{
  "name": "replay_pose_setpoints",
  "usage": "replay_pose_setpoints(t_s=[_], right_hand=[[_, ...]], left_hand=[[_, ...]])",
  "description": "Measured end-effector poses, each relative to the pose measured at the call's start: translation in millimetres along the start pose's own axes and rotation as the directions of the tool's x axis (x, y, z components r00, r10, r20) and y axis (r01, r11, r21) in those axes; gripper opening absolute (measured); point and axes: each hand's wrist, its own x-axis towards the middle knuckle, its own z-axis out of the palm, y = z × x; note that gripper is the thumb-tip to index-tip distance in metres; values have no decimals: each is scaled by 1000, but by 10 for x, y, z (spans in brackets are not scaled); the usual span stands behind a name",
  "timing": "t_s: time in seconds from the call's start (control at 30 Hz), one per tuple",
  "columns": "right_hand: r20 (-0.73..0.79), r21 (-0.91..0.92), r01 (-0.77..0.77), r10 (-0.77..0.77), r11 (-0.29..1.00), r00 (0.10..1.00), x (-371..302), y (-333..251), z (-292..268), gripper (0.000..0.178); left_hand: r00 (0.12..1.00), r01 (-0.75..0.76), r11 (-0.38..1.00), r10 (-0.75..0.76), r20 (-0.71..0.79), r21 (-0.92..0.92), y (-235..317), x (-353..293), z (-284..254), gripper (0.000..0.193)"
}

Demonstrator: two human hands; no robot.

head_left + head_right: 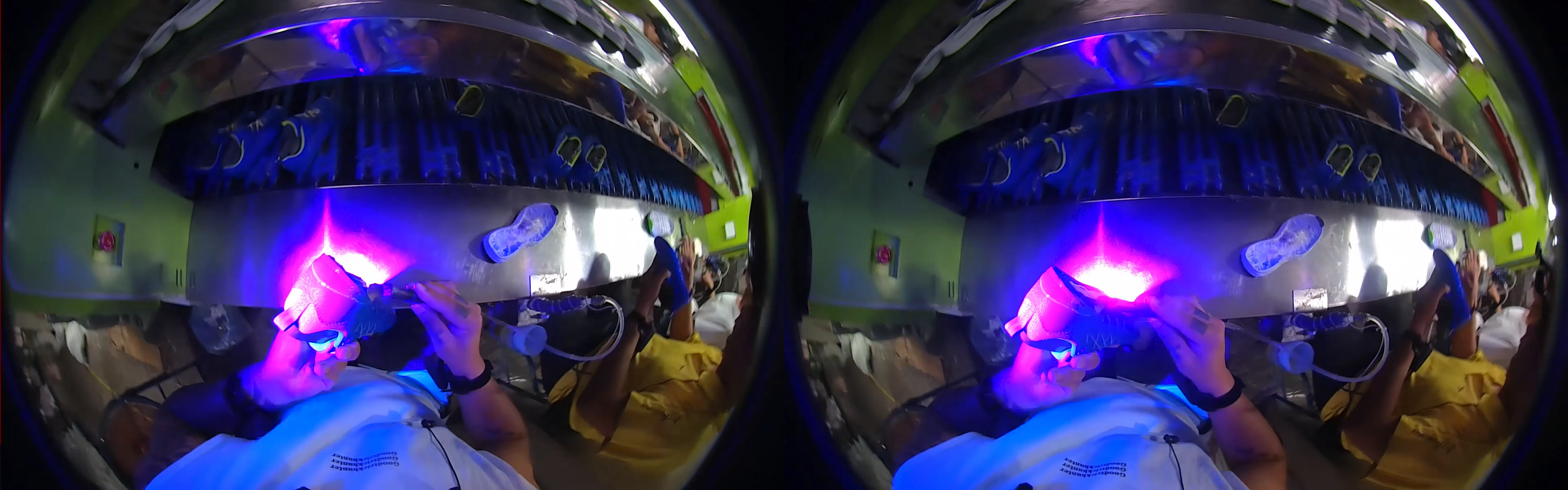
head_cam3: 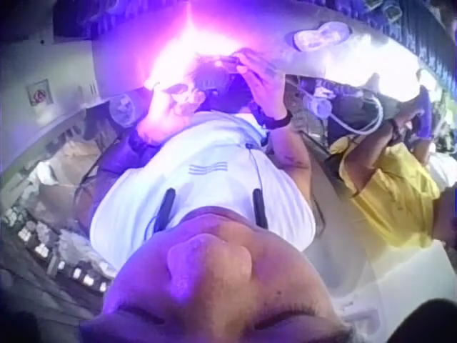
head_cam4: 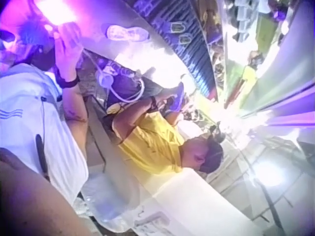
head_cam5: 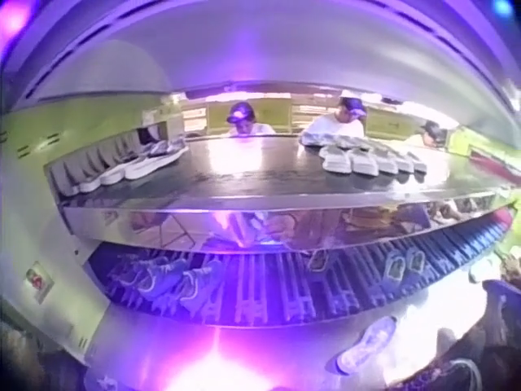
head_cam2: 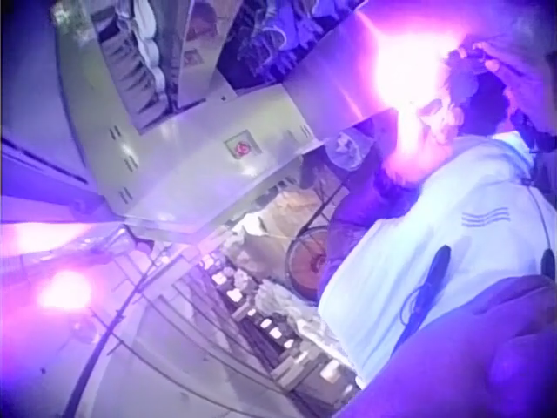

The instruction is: Applying UV treatment or adhesive activation to shoe uppers and soles along a factory conveyor belt.

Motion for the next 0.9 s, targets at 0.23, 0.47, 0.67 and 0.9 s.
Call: replay_pose_setpoints(t_s=[0.23, 0.47, 0.67, 0.9], right_hand=[[-129, 95, -433, 442, 896, 888, -45, 356, -366, 29], [-177, 88, -455, 463, 886, 868, 105, 661, -632, 29], [-228, 137, -514, 532, 847, 815, 117, 752, -646, 31], [-184, 130, -560, 575, 818, 797, 109, 489, -639, 33]], left_hand=[[978, 119, 980, -89, -187, 157, 118, 514, 344, 36], [979, 182, 960, -198, 55, 212, -69, 827, 273, 41], [990, 80, 953, -110, 86, 291, -196, 783, 424, 41], [985, -76, 901, 0, 173, 428, -175, 556, 243, 49]])
